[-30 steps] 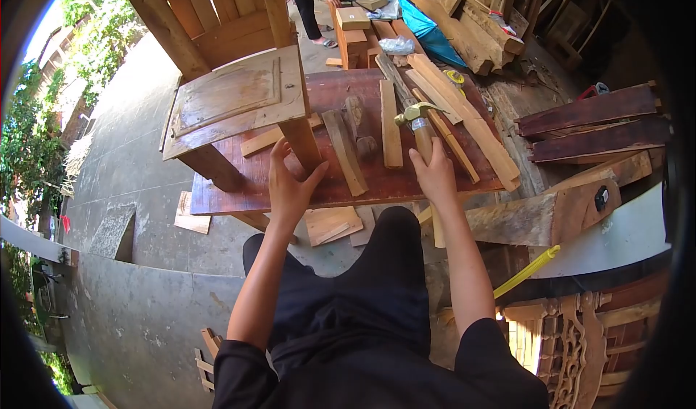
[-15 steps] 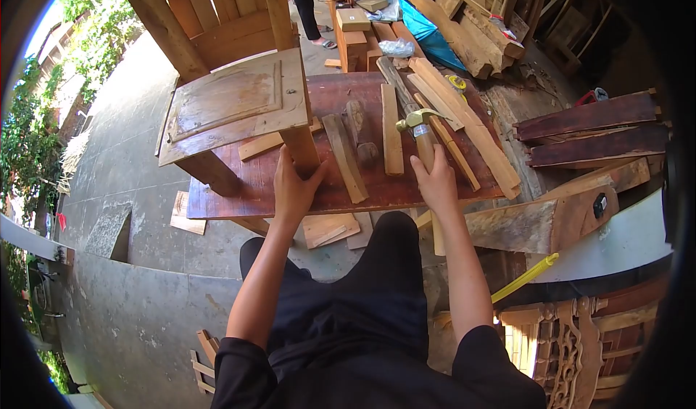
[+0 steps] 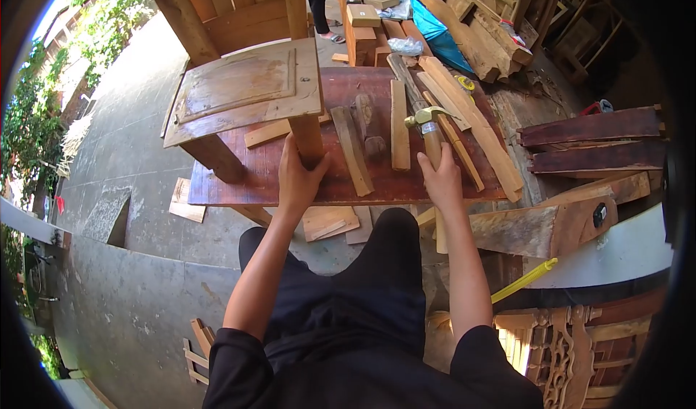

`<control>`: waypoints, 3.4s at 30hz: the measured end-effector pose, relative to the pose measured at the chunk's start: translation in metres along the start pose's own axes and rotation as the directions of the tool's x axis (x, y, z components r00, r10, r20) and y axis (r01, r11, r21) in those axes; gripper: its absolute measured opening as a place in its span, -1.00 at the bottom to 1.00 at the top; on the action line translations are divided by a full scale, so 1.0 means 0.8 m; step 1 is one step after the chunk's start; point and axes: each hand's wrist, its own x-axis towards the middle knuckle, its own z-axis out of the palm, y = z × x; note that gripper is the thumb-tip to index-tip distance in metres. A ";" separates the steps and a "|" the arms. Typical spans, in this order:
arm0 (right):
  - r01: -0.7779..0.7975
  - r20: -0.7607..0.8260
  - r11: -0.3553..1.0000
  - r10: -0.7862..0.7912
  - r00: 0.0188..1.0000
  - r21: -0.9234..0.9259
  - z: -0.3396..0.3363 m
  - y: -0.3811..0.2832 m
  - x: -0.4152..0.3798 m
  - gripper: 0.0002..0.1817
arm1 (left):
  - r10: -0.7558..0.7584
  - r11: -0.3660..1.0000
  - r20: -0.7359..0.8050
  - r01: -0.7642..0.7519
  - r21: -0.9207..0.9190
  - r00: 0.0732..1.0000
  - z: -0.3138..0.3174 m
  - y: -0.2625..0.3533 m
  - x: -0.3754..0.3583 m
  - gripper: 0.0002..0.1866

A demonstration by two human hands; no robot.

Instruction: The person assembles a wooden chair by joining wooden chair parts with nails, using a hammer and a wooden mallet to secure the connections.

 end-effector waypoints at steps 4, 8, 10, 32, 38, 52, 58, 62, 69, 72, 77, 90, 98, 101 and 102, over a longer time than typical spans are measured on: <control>-0.001 -0.001 1.000 0.001 1.000 -0.003 0.001 0.002 0.001 -0.40 | -0.018 1.000 0.010 0.018 0.012 1.000 0.000 -0.007 0.001 -0.21; 0.008 -0.013 1.000 -0.008 1.000 -0.004 0.003 0.005 0.001 -0.39 | -0.024 0.999 0.015 0.025 -0.037 1.000 -0.001 -0.008 0.002 -0.18; 0.023 -0.027 1.000 -0.023 0.999 -0.010 0.004 0.006 0.001 -0.38 | -0.027 0.999 0.013 0.027 -0.040 1.000 -0.001 -0.009 0.002 -0.18; -0.036 0.003 0.999 0.036 0.999 0.031 0.000 -0.014 -0.006 -0.48 | 0.052 0.999 -0.027 -0.052 0.008 0.998 -0.006 -0.009 0.000 -0.27; -0.031 -0.007 0.999 0.031 0.999 0.017 -0.002 -0.011 -0.005 -0.43 | 0.015 0.955 -0.049 -0.029 -0.297 0.999 -0.037 0.013 0.020 -0.24; -0.054 0.014 0.996 0.053 0.998 0.070 0.002 -0.005 -0.002 -0.24 | 0.244 0.917 -0.158 -0.280 -0.284 0.957 -0.033 0.023 0.073 -0.43; -0.056 -0.001 0.996 0.056 0.998 0.071 0.003 -0.006 -0.003 -0.21 | 0.309 0.893 -0.227 -0.364 -0.264 0.923 -0.020 0.018 0.077 -0.45; -0.039 -0.010 0.996 0.040 0.999 0.082 0.002 -0.006 -0.005 -0.28 | 0.306 0.878 -0.281 -0.384 -0.287 0.910 -0.008 0.022 0.080 -0.46; -0.032 -0.008 0.995 0.033 0.999 0.097 0.003 -0.013 -0.008 -0.53 | 0.337 0.866 -0.249 -0.403 -0.296 0.908 -0.001 0.011 0.080 -0.50; -0.028 -0.016 0.995 0.030 0.999 0.091 0.004 -0.007 -0.005 -0.40 | 0.463 0.845 -0.318 -0.520 -0.125 0.828 0.004 0.000 0.081 -0.61; -0.004 -0.061 0.997 0.009 0.998 0.083 0.003 -0.003 -0.007 -0.40 | 0.753 0.658 -0.290 -0.685 0.314 0.590 0.007 -0.017 0.095 -0.69; 0.066 -0.077 0.992 -0.058 0.995 0.106 0.008 0.006 -0.004 -0.54 | 0.402 0.906 -0.289 -0.422 -0.010 0.869 0.025 -0.051 0.080 -0.44; 0.060 -0.070 0.992 -0.053 0.996 0.107 0.006 0.003 -0.004 -0.54 | 0.304 0.906 -0.252 -0.361 -0.220 0.919 0.017 -0.024 0.078 -0.35; 0.064 -0.072 0.992 -0.056 0.996 0.111 0.006 0.004 -0.004 -0.55 | 0.345 0.902 -0.224 -0.388 -0.190 0.911 0.012 -0.018 0.079 -0.35; 0.064 -0.072 0.992 -0.056 0.996 0.113 0.006 0.004 -0.004 -0.55 | 0.343 0.904 -0.244 -0.389 -0.175 0.907 0.014 -0.024 0.079 -0.35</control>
